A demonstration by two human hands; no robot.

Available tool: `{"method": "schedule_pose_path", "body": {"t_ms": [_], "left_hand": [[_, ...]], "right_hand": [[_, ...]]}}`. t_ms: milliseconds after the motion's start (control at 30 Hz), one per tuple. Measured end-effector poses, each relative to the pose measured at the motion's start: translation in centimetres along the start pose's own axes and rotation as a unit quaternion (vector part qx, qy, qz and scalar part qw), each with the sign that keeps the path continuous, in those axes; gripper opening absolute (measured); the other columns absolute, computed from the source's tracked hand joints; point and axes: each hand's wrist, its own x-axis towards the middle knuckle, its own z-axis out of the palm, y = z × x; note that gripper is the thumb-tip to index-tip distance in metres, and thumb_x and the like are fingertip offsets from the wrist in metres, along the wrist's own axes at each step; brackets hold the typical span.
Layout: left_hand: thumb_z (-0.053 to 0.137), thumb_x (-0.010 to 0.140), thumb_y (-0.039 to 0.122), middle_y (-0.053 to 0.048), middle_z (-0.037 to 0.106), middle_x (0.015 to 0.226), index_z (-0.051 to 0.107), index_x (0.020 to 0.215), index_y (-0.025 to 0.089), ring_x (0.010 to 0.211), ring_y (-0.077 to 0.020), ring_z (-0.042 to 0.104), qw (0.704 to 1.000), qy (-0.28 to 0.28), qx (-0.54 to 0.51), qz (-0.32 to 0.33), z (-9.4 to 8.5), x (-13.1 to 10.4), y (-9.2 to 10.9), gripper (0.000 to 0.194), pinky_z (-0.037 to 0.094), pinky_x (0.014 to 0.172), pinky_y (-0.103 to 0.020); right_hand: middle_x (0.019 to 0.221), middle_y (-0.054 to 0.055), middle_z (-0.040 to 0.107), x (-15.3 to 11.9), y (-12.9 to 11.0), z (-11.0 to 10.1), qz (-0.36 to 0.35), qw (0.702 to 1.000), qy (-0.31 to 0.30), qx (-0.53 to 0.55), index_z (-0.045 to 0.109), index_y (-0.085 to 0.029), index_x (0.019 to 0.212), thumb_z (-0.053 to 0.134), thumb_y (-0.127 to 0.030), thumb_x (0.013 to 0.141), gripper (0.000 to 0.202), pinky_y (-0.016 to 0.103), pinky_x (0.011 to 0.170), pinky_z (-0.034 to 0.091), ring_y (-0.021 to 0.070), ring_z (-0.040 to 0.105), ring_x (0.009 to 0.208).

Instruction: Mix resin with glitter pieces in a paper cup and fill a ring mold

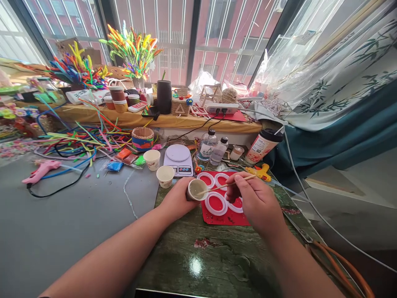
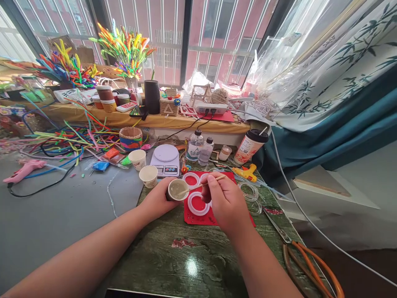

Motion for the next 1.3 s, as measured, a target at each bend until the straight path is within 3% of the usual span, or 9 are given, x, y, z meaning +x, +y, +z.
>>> {"method": "schedule_pose_path", "body": {"t_ms": [633,1000,1300], "left_hand": [[0.085,0.079,0.012,-0.009,0.076,0.137,0.068,0.13,0.025,0.129,-0.0326,0.071,1.0,0.001,0.023,0.007,-0.15,0.29,-0.02,0.055,0.057,0.113,-0.05],[0.085,0.078,0.015,-0.009,0.077,0.137,0.069,0.13,0.026,0.128,-0.0338,0.072,1.0,0.011,0.02,0.012,0.07,0.26,-0.36,0.055,0.058,0.112,-0.051],[0.081,0.082,0.024,-0.009,0.077,0.137,0.069,0.129,0.026,0.129,-0.0354,0.072,1.0,0.013,0.012,0.024,0.21,0.43,-0.82,0.049,0.057,0.113,-0.054]], "right_hand": [[0.072,0.003,0.071,0.58,-0.29,-0.48,0.023,0.999,-0.032,-0.002,0.072,-0.023,0.089,0.067,-0.075,0.097,0.053,0.034,0.064,0.06,0.0206,0.069,0.066],[0.071,0.003,0.072,0.13,-0.47,-0.26,0.011,1.0,-0.028,0.007,0.073,-0.023,0.087,0.07,-0.068,0.098,0.047,0.033,0.063,0.058,0.0206,0.07,0.066],[0.072,0.002,0.07,0.32,-0.22,-0.44,-0.002,1.0,-0.023,0.02,0.07,-0.023,0.09,0.065,-0.072,0.1,0.05,0.034,0.065,0.061,0.0195,0.069,0.064]]}}
